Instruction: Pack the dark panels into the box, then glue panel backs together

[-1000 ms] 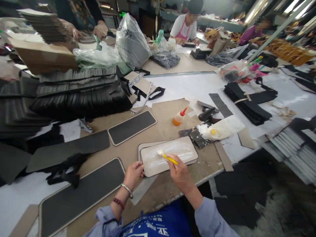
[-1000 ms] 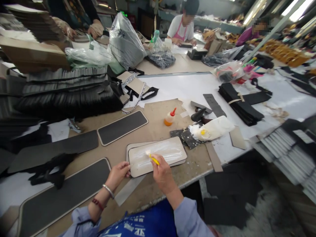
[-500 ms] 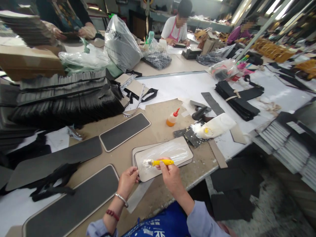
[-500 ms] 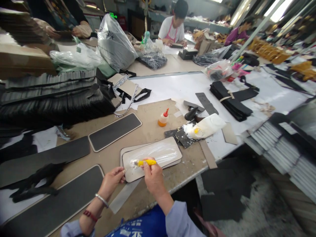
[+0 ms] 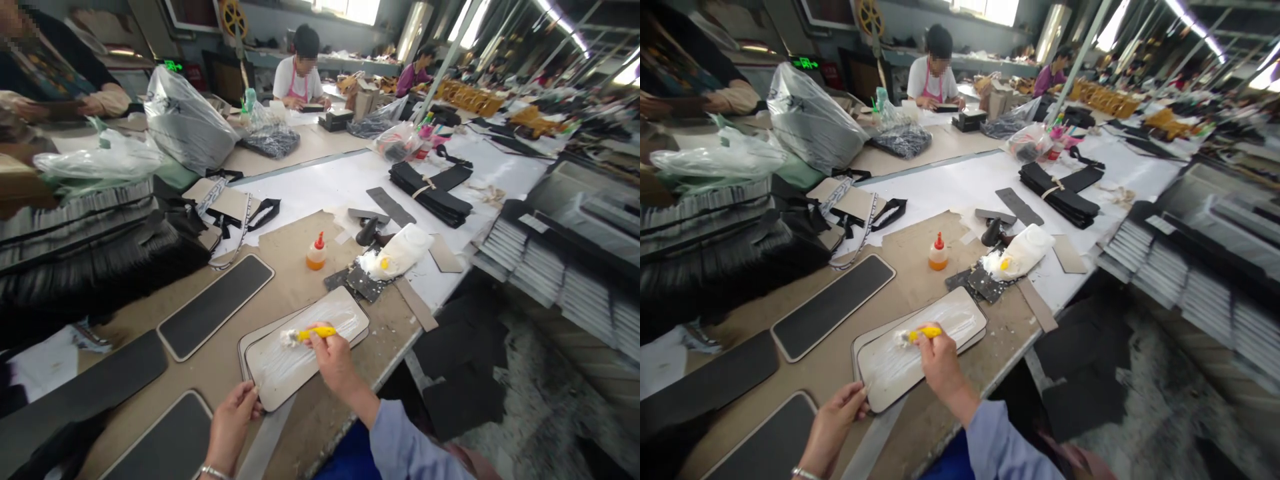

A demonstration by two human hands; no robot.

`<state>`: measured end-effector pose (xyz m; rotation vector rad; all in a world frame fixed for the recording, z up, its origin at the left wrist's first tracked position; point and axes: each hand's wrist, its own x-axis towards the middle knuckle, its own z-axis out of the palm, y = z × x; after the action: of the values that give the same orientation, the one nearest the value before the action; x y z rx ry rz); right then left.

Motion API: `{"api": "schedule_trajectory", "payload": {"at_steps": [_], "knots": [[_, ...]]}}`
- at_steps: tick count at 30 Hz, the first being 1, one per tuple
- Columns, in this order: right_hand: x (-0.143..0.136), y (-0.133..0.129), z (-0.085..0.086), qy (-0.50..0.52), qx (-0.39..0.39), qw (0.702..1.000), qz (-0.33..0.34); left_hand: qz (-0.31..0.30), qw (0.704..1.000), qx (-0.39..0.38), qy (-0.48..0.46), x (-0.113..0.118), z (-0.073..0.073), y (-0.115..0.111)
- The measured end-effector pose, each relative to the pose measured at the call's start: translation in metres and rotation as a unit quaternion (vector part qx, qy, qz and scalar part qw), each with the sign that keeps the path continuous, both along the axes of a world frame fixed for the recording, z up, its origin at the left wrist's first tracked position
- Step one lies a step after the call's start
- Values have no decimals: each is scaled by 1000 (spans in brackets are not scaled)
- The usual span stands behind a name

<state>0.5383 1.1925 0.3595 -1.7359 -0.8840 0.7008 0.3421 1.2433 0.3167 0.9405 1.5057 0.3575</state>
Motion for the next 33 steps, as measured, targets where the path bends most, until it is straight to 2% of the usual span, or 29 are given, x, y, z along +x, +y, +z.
{"api": "schedule_trajectory", "payload": {"at_steps": [2, 6, 8, 10, 13, 17, 19, 23, 25, 28, 30, 33], "knots": [[9, 4, -6, -30, 1, 1000, -2, -4, 1000, 2, 11, -1, -4, 0], [68, -10, -18, -139, -25, 986, -88, -7, 1000, 8, 28, 0, -6, 0], [96, -22, -18, -167, -38, 978, -121, -12, 999, 9, 31, 2, -4, -1], [113, -31, -13, -195, -44, 972, -126, -13, 999, 8, 34, 4, -1, -1], [118, -41, -4, -257, -39, 960, -102, -8, 999, 5, 40, 4, 0, -2], [101, -55, 4, -315, -30, 947, -62, 0, 999, 0, 47, 1, -4, -3], [89, -61, 7, -302, -32, 952, -47, 7, 999, 0, 49, 1, -5, -3], [80, -63, 16, -205, -39, 977, -30, 35, 998, -15, 42, 4, -2, -3], [89, -57, 21, -185, -30, 981, -53, 51, 998, -26, 36, 6, 0, -4], [114, -42, 20, -232, -5, 969, -83, 64, 997, -38, 25, 7, 1, -5], [134, -31, 11, -297, 22, 951, -79, 72, 996, -42, 23, 7, 2, -6], [161, -19, -15, -383, 41, 923, -16, 81, 996, -41, 25, 8, 2, -6]]}}
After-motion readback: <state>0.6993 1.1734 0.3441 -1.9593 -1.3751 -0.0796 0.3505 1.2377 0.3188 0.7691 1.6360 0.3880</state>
